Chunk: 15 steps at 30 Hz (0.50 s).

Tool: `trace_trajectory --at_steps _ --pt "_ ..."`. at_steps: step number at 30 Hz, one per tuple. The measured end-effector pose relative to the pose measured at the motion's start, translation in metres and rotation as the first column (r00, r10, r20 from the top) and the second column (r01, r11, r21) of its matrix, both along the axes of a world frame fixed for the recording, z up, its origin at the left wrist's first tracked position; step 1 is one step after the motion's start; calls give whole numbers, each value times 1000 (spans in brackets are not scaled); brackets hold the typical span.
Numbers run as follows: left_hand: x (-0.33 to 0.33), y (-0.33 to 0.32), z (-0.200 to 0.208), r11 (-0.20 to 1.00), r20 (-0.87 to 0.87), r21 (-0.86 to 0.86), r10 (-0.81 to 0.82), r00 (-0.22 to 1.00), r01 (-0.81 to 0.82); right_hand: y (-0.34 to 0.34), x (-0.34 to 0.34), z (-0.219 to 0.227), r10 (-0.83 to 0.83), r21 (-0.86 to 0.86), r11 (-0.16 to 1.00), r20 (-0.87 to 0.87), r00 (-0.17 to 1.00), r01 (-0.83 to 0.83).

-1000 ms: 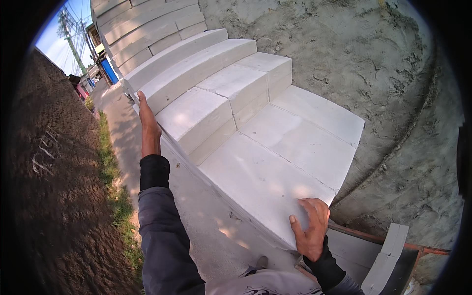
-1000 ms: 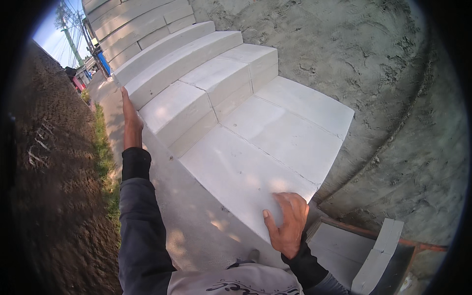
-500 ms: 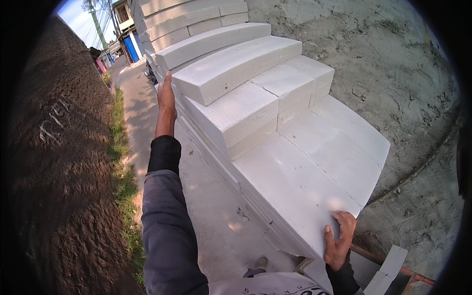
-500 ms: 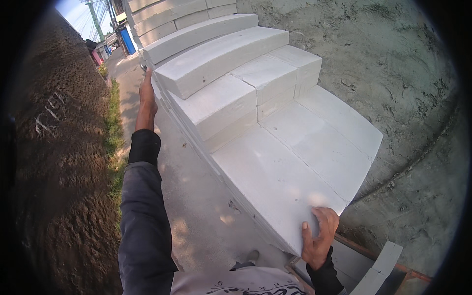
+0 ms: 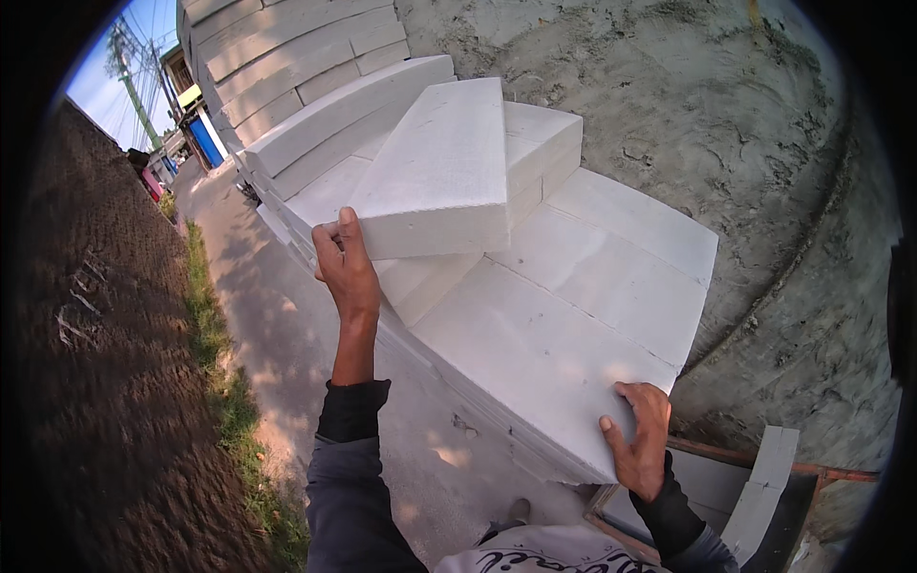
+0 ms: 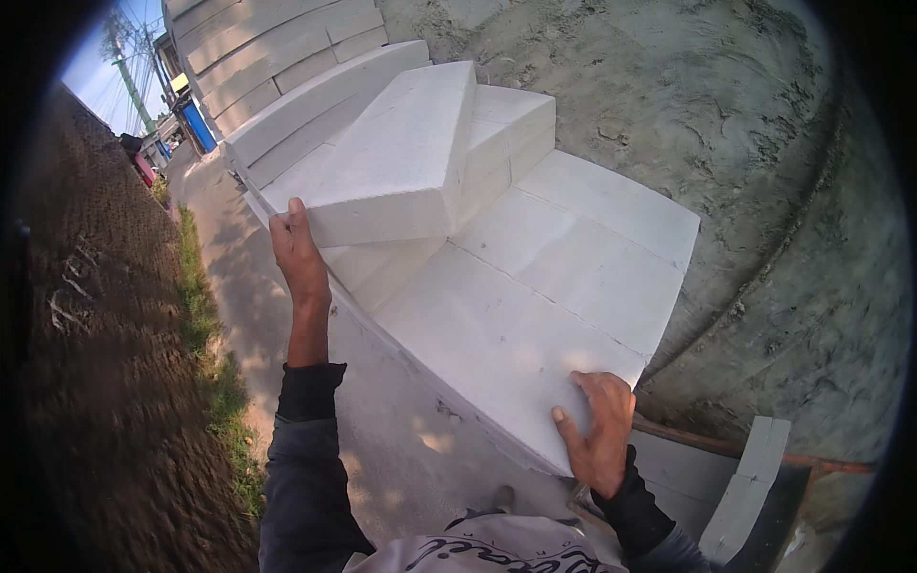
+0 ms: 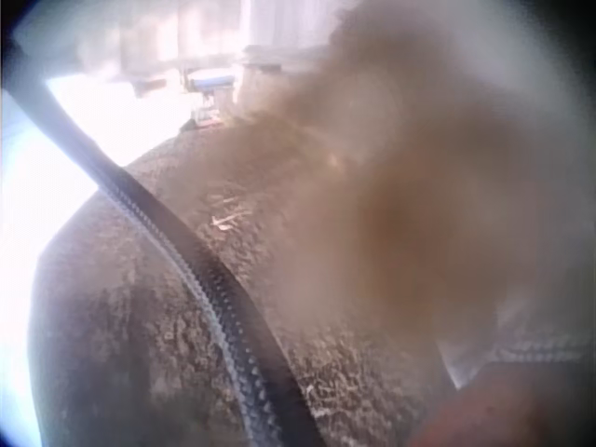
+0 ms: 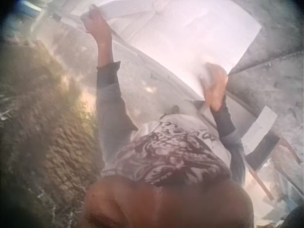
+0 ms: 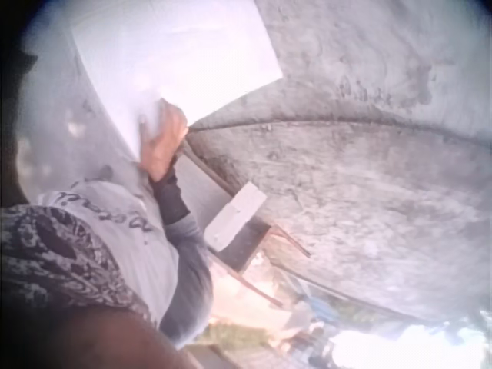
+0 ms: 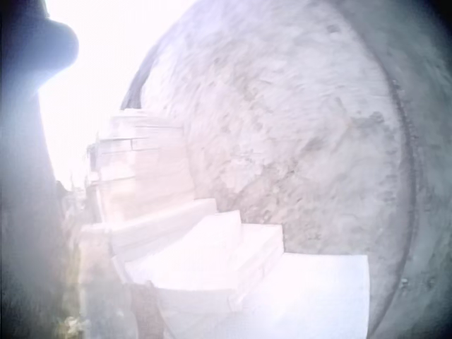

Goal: The person repeatedly picks up white rectangular blocks from a stack and places them into a red wheelbarrow. After loading several blocks, the person pushes the wheelbarrow along a narrow outdoor path.

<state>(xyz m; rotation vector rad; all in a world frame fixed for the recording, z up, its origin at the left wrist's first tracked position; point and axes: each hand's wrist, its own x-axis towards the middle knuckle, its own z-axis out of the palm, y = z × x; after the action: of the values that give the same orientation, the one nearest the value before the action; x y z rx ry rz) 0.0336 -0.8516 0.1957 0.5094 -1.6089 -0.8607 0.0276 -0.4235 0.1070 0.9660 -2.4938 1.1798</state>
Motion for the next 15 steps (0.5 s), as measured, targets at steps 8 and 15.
trace_trajectory --at_steps 8,15 --pt "-19 5 -15 979 -185 -193 28 982 -64 -75 -99 75 239 -406 914 493 837 -22" --pt "-30 17 -20 992 -278 -112 32 960 -65 -195 -157 148 458 -529 848 708 537 -26"
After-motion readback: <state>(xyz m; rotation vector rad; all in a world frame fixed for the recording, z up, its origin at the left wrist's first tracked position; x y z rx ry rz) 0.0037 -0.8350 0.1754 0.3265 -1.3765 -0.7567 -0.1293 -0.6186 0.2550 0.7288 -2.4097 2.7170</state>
